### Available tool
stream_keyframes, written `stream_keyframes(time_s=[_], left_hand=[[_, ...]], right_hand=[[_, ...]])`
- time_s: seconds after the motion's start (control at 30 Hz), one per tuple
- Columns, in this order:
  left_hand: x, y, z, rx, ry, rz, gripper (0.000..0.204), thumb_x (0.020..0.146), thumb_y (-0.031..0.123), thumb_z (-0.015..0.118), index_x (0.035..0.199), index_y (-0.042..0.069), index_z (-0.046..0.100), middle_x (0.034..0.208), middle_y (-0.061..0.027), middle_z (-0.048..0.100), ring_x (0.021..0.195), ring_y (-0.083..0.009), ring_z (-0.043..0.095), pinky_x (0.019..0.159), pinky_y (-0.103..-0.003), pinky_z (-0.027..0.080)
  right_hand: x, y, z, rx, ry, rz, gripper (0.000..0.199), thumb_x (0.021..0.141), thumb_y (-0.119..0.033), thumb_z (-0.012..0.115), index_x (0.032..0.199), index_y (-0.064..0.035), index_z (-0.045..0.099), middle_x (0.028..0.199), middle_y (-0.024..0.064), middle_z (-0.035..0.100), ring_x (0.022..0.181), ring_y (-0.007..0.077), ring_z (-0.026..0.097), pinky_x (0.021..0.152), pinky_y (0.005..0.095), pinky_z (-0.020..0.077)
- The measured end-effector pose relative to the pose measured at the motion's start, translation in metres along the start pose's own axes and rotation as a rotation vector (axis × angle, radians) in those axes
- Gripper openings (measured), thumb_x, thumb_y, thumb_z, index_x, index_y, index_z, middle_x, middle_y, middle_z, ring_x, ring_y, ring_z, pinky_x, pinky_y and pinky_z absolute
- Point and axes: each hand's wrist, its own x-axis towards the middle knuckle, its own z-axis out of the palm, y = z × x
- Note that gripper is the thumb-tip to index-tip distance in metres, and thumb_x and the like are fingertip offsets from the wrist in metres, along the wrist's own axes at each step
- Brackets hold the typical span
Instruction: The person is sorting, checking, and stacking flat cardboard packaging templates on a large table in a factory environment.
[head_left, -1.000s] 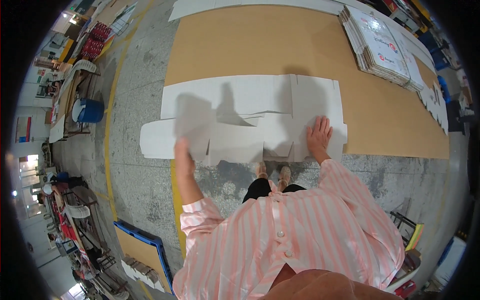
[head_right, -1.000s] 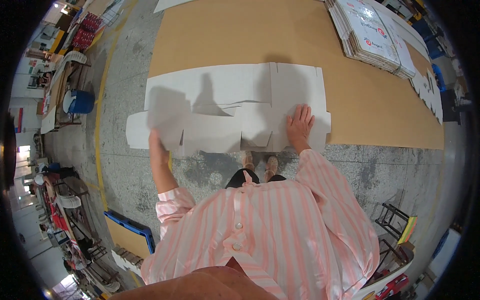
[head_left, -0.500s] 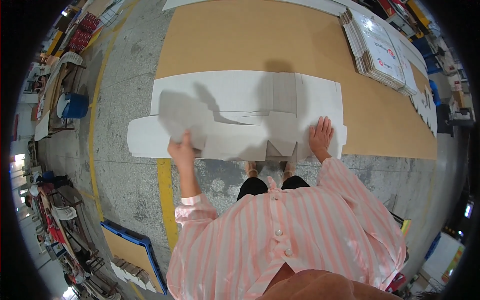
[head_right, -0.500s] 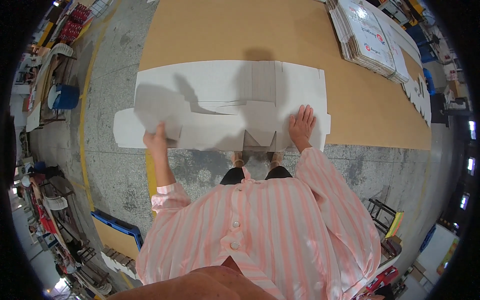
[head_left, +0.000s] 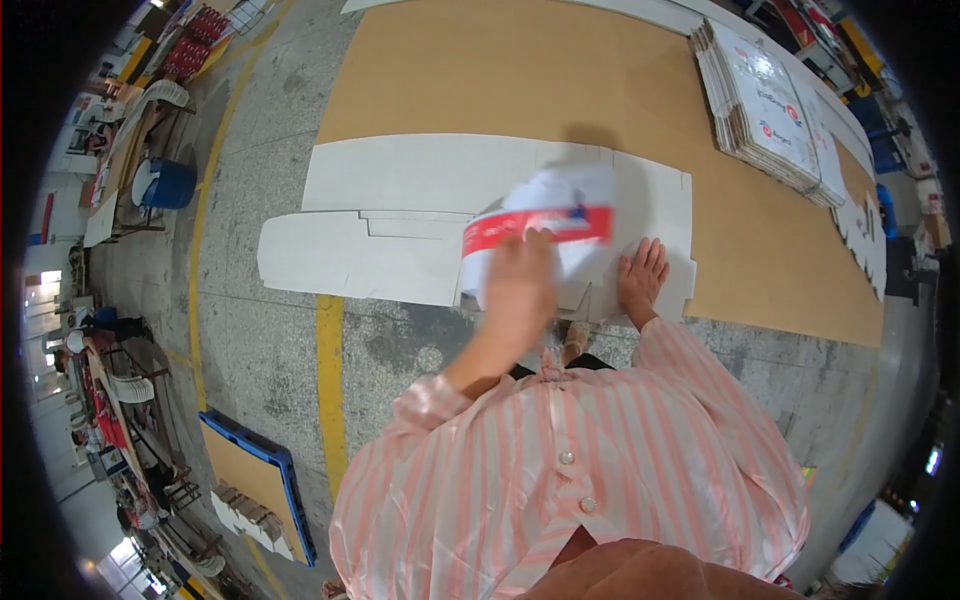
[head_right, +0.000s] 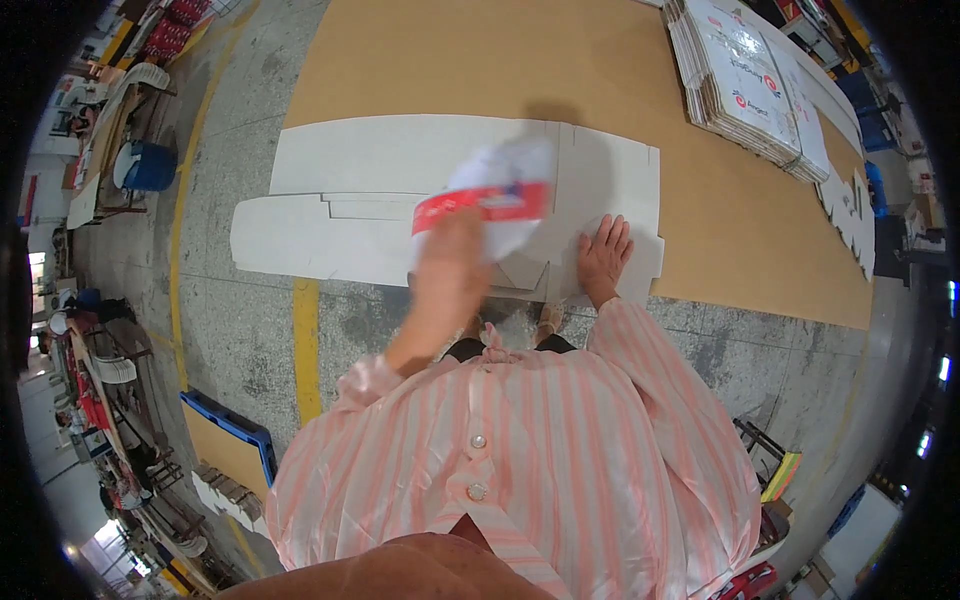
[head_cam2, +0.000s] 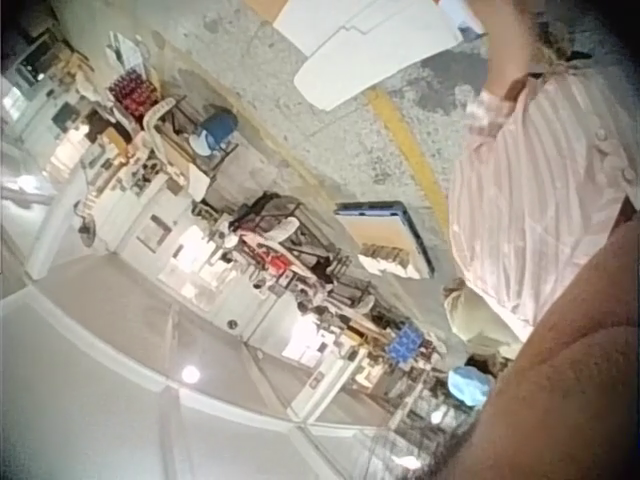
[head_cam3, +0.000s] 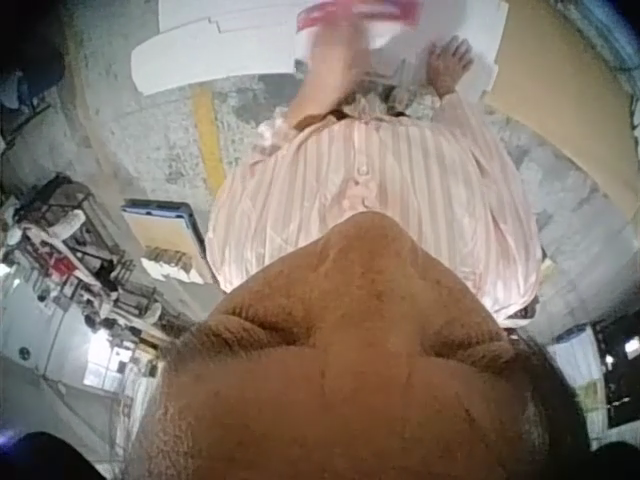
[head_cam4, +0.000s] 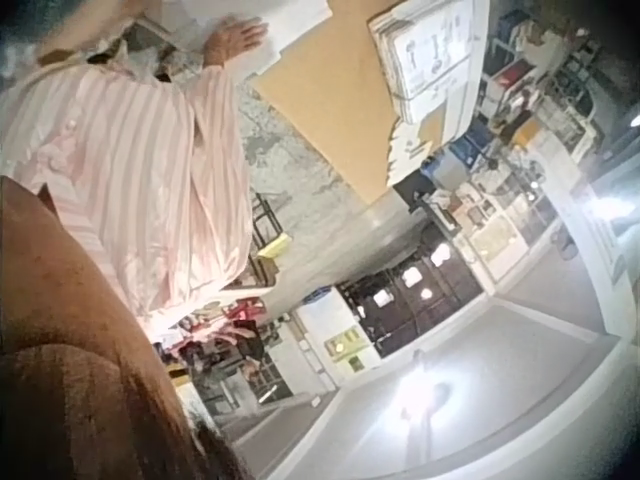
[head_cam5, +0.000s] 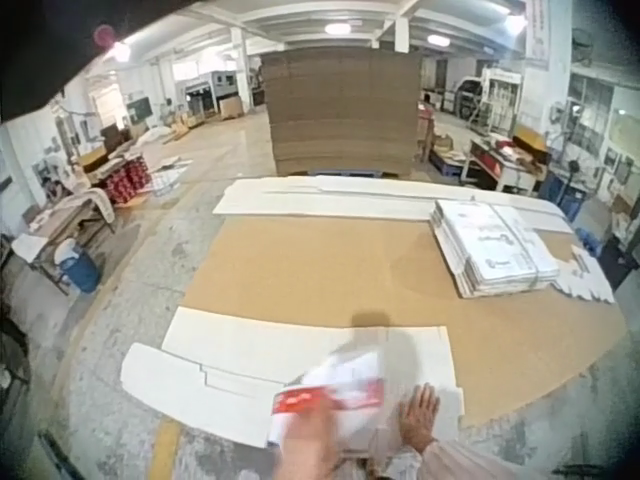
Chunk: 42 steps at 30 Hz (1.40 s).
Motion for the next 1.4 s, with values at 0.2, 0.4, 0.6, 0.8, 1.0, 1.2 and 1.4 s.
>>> stream_keyframes(time_s=[0.2, 0.4, 0.6, 0.8, 1.0, 1.2, 1.4], left_hand=[[-0.068, -0.142, -0.065, -1.236, 0.463, -0.790, 0.049, 0.082, 0.035, 0.059, 0.117, 0.002, 0.048, 0.102, -0.0090, 0.059, 0.099, -0.0229, 0.054, 0.085, -0.035, 0.041], [-0.134, -0.234, 0.002, -1.900, 1.078, -0.772, 0.040, 0.083, 0.036, 0.058, 0.107, 0.005, 0.052, 0.097, -0.0043, 0.060, 0.089, -0.0187, 0.057, 0.079, -0.031, 0.045], [-0.141, -0.256, 0.054, -1.712, 0.943, -0.865, 0.035, 0.078, 0.016, 0.066, 0.107, 0.004, 0.051, 0.094, -0.0041, 0.060, 0.090, -0.0180, 0.057, 0.077, -0.032, 0.048], [-0.132, -0.253, 0.047, -1.350, 1.025, -0.975, 0.044, 0.073, 0.002, 0.067, 0.113, -0.003, 0.049, 0.103, -0.0123, 0.058, 0.094, -0.0222, 0.057, 0.078, -0.032, 0.047], [-0.087, -0.209, 0.021, -0.883, 0.837, -0.823, 0.029, 0.078, 0.003, 0.062, 0.105, -0.005, 0.056, 0.098, -0.0101, 0.061, 0.085, -0.0188, 0.058, 0.073, -0.029, 0.045], [-0.003, -0.023, -0.022, -0.018, 0.057, -0.157, 0.050, 0.072, 0.008, 0.056, 0.118, -0.006, 0.047, 0.109, -0.0214, 0.055, 0.090, -0.0312, 0.056, 0.076, -0.040, 0.047], [-0.014, 0.041, 0.100, 0.513, -0.040, 0.366, 0.043, 0.073, 0.015, 0.051, 0.110, -0.005, 0.053, 0.108, -0.0202, 0.055, 0.098, -0.0328, 0.053, 0.079, -0.041, 0.045]], right_hand=[[0.006, 0.006, 0.019, -0.139, 0.000, 0.004, 0.060, 0.089, -0.039, 0.038, 0.137, -0.0059, 0.022, 0.143, 0.0173, 0.018, 0.133, 0.0317, 0.013, 0.104, 0.0504, 0.0139], [0.002, 0.002, 0.012, -0.097, -0.004, -0.030, 0.059, 0.091, -0.041, 0.034, 0.138, -0.0089, 0.020, 0.144, 0.0136, 0.017, 0.134, 0.0297, 0.012, 0.105, 0.0480, 0.0122], [0.005, 0.021, 0.028, -0.171, 0.045, -0.002, 0.061, 0.090, -0.041, 0.035, 0.138, -0.0071, 0.020, 0.143, 0.0155, 0.019, 0.133, 0.0301, 0.014, 0.105, 0.0474, 0.0142], [0.023, -0.019, -0.003, 0.033, -0.143, -0.205, 0.065, 0.084, -0.040, 0.047, 0.133, -0.0008, 0.029, 0.139, 0.0194, 0.025, 0.129, 0.0332, 0.022, 0.102, 0.0474, 0.0197], [0.005, -0.037, 0.005, -0.085, -0.083, -0.241, 0.069, 0.085, -0.044, 0.044, 0.136, -0.0030, 0.023, 0.144, 0.0149, 0.015, 0.133, 0.0324, 0.009, 0.105, 0.0508, 0.0105], [-0.003, -0.027, 0.001, -0.059, -0.102, -0.244, 0.067, 0.087, -0.046, 0.039, 0.136, -0.0050, 0.023, 0.144, 0.0145, 0.011, 0.134, 0.0317, 0.004, 0.106, 0.0513, 0.0066], [-0.009, 0.070, 0.063, 0.242, -0.430, -0.417, 0.068, 0.083, -0.042, 0.046, 0.137, -0.0066, 0.022, 0.144, 0.0126, 0.017, 0.134, 0.0287, 0.011, 0.108, 0.0475, 0.0039]])
